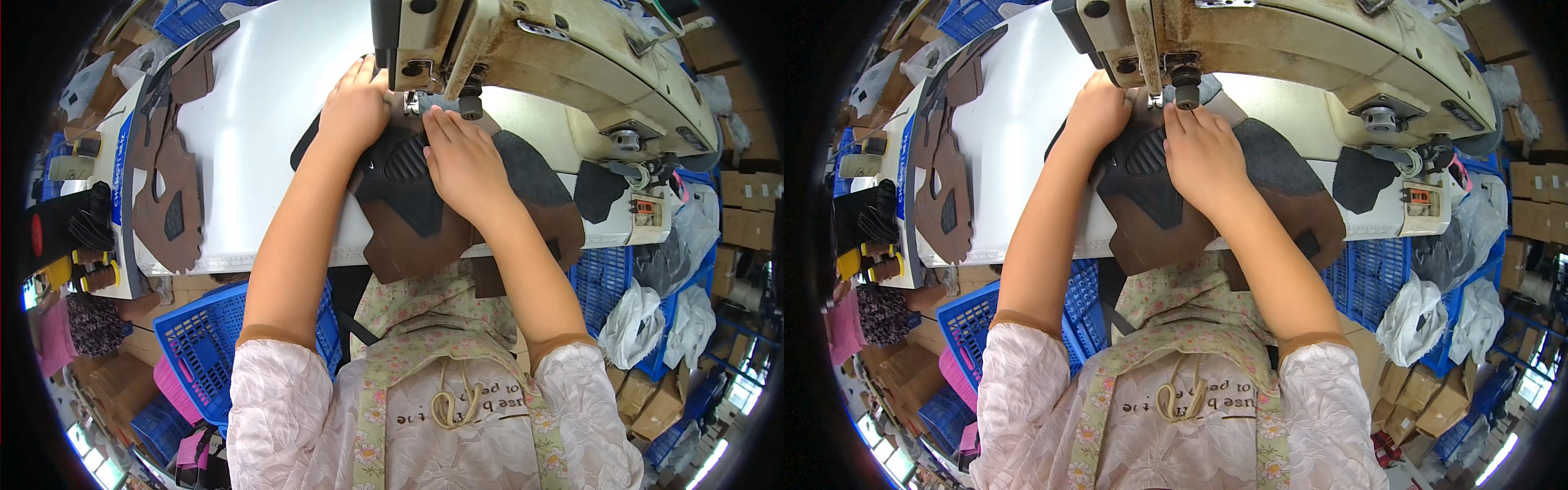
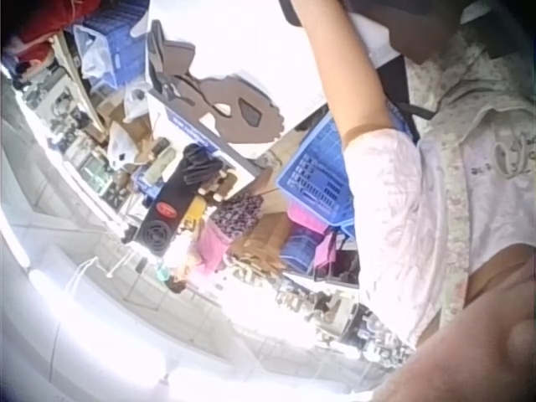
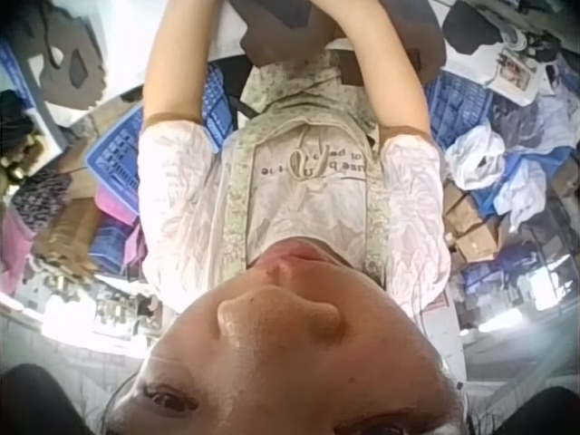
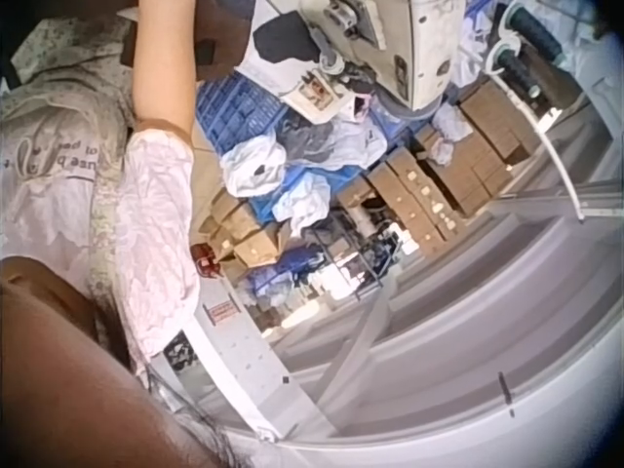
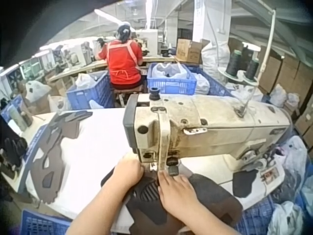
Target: The recorder uses an industrial sewing machine to stitch together components of a shoe upper.
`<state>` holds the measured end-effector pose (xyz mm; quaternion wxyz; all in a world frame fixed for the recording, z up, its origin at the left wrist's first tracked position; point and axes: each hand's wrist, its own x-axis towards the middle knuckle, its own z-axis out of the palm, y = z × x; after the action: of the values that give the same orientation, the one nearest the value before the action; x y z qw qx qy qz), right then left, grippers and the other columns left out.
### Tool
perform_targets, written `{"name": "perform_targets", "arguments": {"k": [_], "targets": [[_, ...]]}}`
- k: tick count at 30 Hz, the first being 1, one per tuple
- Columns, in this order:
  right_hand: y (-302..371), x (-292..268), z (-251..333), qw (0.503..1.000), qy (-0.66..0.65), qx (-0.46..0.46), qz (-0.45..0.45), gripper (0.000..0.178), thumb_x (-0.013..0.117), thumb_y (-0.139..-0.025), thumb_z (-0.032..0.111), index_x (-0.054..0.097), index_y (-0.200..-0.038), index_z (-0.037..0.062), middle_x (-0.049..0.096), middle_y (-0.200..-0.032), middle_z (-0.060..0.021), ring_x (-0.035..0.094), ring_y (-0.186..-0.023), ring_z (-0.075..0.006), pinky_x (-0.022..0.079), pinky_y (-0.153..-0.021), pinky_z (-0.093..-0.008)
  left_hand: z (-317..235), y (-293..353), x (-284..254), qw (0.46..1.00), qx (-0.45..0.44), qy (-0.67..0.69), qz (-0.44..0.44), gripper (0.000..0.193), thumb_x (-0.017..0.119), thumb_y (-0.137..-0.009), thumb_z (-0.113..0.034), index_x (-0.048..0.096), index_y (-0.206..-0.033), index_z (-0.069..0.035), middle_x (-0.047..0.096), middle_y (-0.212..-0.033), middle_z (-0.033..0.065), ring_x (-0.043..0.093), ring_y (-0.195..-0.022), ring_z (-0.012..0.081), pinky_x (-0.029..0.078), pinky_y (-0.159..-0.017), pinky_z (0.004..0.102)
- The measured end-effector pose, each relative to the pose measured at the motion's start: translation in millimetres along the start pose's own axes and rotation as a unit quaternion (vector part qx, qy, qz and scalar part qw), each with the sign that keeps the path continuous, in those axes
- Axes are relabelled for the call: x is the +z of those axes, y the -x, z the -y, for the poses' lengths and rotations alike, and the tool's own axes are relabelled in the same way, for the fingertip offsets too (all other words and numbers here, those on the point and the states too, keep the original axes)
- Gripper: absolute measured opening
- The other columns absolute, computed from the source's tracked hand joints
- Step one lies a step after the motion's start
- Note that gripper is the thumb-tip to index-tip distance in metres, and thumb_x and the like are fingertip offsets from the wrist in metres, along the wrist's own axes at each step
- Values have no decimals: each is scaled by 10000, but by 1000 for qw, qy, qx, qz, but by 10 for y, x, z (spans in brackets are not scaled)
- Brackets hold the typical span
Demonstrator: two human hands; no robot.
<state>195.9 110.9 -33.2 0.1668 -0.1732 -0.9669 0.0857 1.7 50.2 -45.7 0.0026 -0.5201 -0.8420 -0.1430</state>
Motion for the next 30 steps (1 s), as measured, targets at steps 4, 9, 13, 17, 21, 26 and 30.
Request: {"name": "perform_targets", "arguments": {"k": [4,9,13,17,21,26,30], "targets": [[-33,60,-70,1000,4,-9,-11,443,569,-912,165,518,-1302,-38,570,-1322,-175,521,-1240,-318,422,-1007,-421,36,-74,54,999,32,7,-29,374,596,-812,-121,622,-1175,-33,526,-1391,192,488,-1313,329,421,-1077,425],[-70,118,-92,1000,14,-15,-23,435,571,-903,156,525,-1289,-38,575,-1300,-175,538,-1206,-306,438,-975,-410,43,-105,40,999,22,9,-23,353,591,-786,-96,634,-1131,-38,532,-1382,197,496,-1305,336,424,-1075,431],[-91,140,-89,999,18,-12,-27,427,570,-896,150,529,-1279,-35,571,-1295,-165,550,-1176,-301,448,-952,-400,57,-116,29,999,19,13,-23,344,594,-771,-85,647,-1110,-55,534,-1382,200,487,-1314,336,418,-1082,434],[-94,133,-90,999,21,-14,-30,425,568,-898,152,528,-1280,-32,563,-1304,-162,546,-1181,-301,446,-955,-397,37,-126,21,999,11,25,-20,339,598,-770,-81,652,-1104,-64,531,-1388,198,483,-1318,334,414,-1086,433],[-97,148,-87,999,25,-18,-30,433,560,-906,158,518,-1294,-28,557,-1313,-158,537,-1191,-299,439,-965,-400,44,-104,2,1000,12,18,-22,353,600,-772,-80,648,-1122,-69,529,-1392,192,484,-1318,330,416,-1083,430],[-88,109,-87,1000,26,-5,-5,452,557,-913,169,506,-1318,-24,550,-1332,-147,517,-1225,-291,428,-993,-401,12,-100,-17,999,10,28,-14,395,617,-784,-94,635,-1178,-95,524,-1402,178,482,-1322,317,418,-1076,422],[-88,131,-99,999,48,-13,-18,455,561,-905,176,529,-1316,-19,569,-1333,-144,536,-1175,-276,434,-987,-394,33,-108,23,999,14,25,-16,406,617,-793,-103,631,-1199,-98,523,-1404,176,482,-1325,311,413,-1080,425]]}}
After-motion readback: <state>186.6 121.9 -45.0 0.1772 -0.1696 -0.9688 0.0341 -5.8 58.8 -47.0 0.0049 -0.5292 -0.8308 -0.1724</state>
